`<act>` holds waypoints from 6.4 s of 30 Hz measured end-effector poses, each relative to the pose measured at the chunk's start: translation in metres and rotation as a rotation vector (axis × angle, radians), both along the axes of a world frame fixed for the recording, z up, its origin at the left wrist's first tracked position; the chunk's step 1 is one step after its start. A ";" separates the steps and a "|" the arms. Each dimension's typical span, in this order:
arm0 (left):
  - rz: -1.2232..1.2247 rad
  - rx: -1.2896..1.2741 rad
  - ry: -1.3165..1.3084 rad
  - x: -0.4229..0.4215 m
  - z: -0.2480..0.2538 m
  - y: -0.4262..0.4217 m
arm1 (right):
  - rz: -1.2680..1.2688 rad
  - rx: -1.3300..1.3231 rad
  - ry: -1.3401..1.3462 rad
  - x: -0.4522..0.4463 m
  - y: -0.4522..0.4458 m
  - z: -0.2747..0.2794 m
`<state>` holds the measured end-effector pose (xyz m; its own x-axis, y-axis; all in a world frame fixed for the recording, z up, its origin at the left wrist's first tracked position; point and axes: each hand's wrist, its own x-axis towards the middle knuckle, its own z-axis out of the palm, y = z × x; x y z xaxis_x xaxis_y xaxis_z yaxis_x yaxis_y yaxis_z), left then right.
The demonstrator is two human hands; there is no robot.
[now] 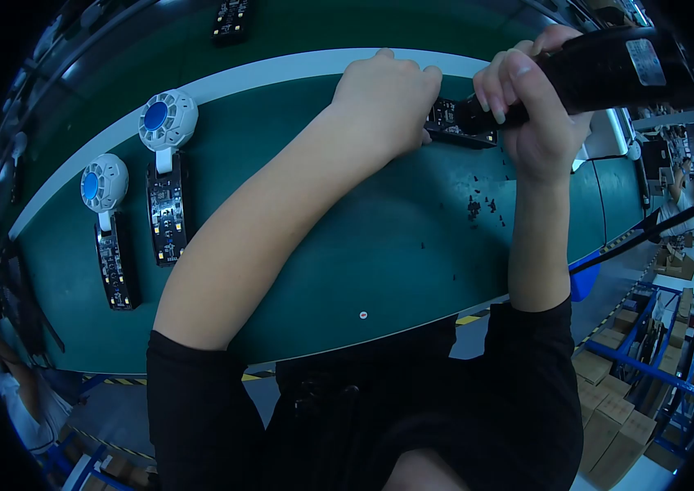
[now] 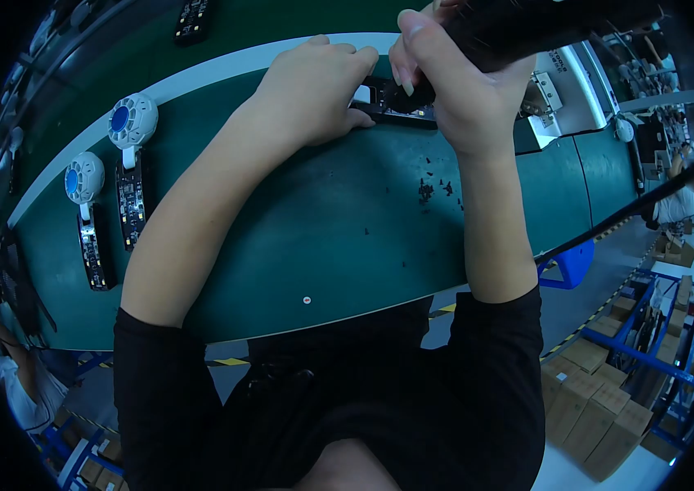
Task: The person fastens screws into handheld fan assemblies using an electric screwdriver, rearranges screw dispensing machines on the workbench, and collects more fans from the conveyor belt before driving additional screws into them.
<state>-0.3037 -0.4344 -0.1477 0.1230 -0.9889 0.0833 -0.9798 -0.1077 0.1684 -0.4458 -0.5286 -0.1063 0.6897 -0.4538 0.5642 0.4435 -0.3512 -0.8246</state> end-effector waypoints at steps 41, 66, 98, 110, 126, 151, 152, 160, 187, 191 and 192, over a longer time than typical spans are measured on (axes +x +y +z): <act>0.469 -0.028 0.282 0.095 0.037 0.070 | -0.067 0.204 -0.446 -0.099 -0.057 0.017; 0.168 0.073 -0.012 -0.042 -0.026 -0.067 | -0.348 -0.192 -0.285 -0.001 -0.083 -0.054; 0.185 0.073 -0.030 -0.060 -0.052 -0.141 | -0.675 -0.291 -0.179 -0.115 -0.206 -0.046; 0.161 0.071 0.004 -0.057 -0.068 -0.158 | -0.227 0.045 -0.358 -0.094 -0.206 -0.077; 0.171 0.057 0.045 -0.037 -0.093 -0.161 | -0.267 -0.108 -0.150 -0.046 -0.225 -0.124; 0.207 0.039 0.049 -0.031 -0.109 -0.182 | -0.379 0.072 -0.273 -0.101 -0.245 -0.111; 0.214 0.037 0.052 -0.031 -0.110 -0.182 | -0.315 0.087 -0.283 -0.097 -0.243 -0.113; 0.201 0.063 0.028 -0.028 -0.112 -0.184 | -0.154 0.151 -0.289 -0.068 -0.230 -0.136; 0.232 0.182 -0.018 -0.020 -0.087 -0.159 | -0.788 -0.084 -0.278 -0.062 -0.223 -0.094; 0.219 0.089 0.002 -0.018 -0.097 -0.160 | -0.686 -0.162 -0.157 -0.067 -0.213 -0.086; 0.218 0.075 -0.002 -0.014 -0.089 -0.147 | -0.613 -0.108 -0.167 -0.067 -0.204 -0.078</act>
<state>-0.3179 -0.5814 -0.2366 0.3344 -0.9424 0.0109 -0.9323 -0.3291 0.1503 -0.5131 -0.7322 -0.1847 0.2221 -0.6725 0.7059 0.2556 -0.6586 -0.7078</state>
